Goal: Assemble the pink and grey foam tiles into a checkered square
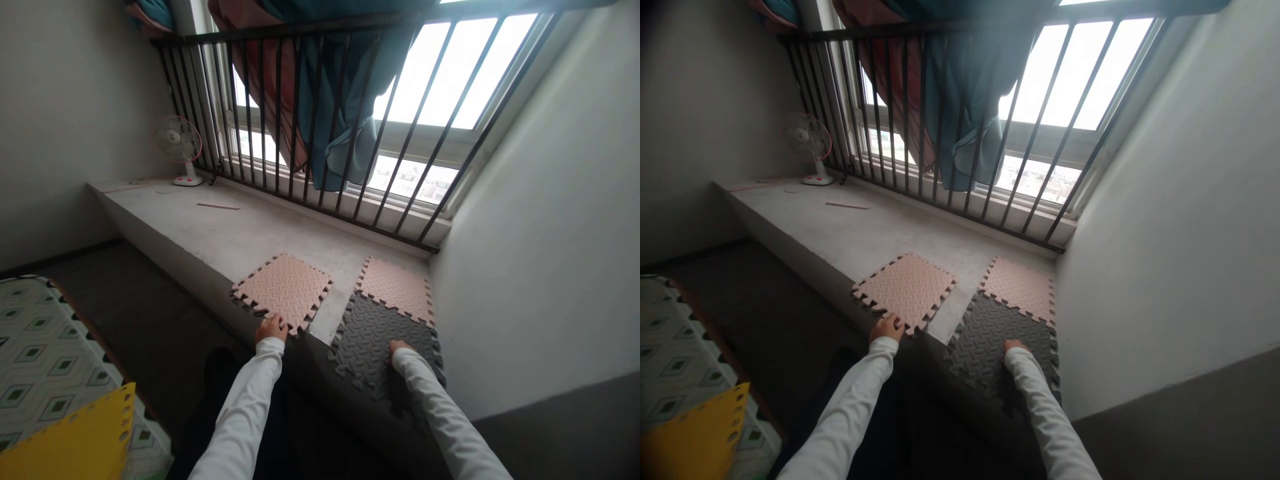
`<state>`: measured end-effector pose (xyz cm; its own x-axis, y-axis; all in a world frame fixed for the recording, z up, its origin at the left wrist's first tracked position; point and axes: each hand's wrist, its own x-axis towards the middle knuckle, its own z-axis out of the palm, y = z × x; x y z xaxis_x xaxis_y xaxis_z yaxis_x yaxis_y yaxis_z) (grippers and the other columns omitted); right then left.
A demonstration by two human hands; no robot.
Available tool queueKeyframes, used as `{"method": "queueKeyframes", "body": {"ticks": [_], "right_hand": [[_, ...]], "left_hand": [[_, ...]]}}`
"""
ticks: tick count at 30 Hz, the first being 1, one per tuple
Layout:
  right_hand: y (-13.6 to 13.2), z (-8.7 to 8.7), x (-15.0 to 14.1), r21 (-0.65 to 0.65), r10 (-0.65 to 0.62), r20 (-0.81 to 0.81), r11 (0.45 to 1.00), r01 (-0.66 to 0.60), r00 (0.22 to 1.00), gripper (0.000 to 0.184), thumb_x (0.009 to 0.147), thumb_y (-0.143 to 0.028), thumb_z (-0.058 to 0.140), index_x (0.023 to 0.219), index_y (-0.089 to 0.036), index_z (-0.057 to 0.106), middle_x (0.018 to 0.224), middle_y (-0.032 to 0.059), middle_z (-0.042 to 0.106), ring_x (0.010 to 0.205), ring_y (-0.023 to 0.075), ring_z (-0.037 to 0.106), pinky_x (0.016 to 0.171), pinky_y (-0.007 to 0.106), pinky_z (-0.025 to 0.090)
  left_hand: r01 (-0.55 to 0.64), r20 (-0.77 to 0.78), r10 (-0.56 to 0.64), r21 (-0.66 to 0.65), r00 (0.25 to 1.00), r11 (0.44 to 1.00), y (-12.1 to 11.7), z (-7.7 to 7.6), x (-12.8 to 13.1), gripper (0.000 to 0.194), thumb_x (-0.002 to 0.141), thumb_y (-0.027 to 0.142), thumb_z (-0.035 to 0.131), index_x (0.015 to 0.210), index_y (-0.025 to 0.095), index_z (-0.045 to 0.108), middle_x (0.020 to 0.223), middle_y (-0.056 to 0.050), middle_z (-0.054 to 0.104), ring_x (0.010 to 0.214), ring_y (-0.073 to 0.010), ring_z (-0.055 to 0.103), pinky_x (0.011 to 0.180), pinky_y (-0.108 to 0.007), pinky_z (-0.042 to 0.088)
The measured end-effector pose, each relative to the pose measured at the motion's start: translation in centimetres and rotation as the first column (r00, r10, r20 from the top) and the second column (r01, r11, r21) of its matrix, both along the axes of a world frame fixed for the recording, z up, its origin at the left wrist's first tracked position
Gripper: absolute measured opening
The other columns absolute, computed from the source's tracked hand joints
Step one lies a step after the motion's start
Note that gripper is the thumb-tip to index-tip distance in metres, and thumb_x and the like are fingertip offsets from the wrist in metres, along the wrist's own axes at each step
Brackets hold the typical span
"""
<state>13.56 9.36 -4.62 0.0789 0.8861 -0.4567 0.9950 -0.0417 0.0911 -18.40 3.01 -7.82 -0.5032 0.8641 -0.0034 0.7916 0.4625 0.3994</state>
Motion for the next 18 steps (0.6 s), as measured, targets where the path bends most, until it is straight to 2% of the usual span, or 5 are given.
{"method": "queueKeyframes", "body": {"ticks": [4, 7, 12, 18], "right_hand": [[-0.54, 0.49, -0.20, -0.063, 0.016, 0.052, 0.998, -0.012, 0.999, 0.044, 0.061, -0.025, 0.061, 0.104, -0.017, 0.057, 0.113, 0.0151, 0.053, 0.099, 0.0245, 0.053, 0.080, 0.032, 0.044], [-0.68, 0.65, -0.48, -0.084, 0.013, 0.071, 0.996, -0.007, 0.997, 0.046, 0.063, -0.024, 0.060, 0.107, -0.016, 0.055, 0.115, 0.0161, 0.052, 0.101, 0.0252, 0.052, 0.081, 0.032, 0.044], [-0.47, 0.67, -0.72, -0.102, 0.013, 0.055, 0.995, -0.008, 0.998, 0.043, 0.060, -0.015, 0.059, 0.103, -0.014, 0.058, 0.110, 0.0151, 0.056, 0.101, 0.0246, 0.052, 0.082, 0.031, 0.043], [-0.46, 0.34, -0.67, -0.060, -0.026, -0.006, 0.998, 0.025, 1.000, 0.039, 0.056, -0.012, 0.061, 0.094, -0.017, 0.062, 0.107, 0.0128, 0.059, 0.099, 0.0236, 0.054, 0.082, 0.030, 0.043]], "left_hand": [[0.018, -0.005, -0.018, -0.026, 1.000, 0.999, -0.38, 0.05, 0.16, 0.017, 0.071, 0.029, 0.044, 0.081, 0.023, 0.056, 0.092, -0.001, 0.063, 0.090, -0.0192, 0.050, 0.063, -0.029, 0.033], [0.033, -0.012, -0.033, -0.030, 0.999, 0.999, -0.51, -0.06, 0.25, 0.016, 0.072, 0.030, 0.044, 0.082, 0.023, 0.055, 0.091, -0.001, 0.063, 0.090, -0.0184, 0.050, 0.063, -0.028, 0.032], [0.060, -0.021, -0.060, -0.027, 0.998, 0.998, -0.52, -0.34, 0.44, 0.015, 0.072, 0.031, 0.045, 0.081, 0.024, 0.056, 0.092, 0.000, 0.063, 0.093, -0.0181, 0.048, 0.065, -0.028, 0.033], [0.091, -0.064, -0.088, 0.047, 0.994, 0.995, -0.70, -0.40, 0.68, 0.017, 0.073, 0.029, 0.045, 0.083, 0.022, 0.057, 0.089, -0.003, 0.062, 0.093, -0.0190, 0.048, 0.068, -0.028, 0.037]]}}
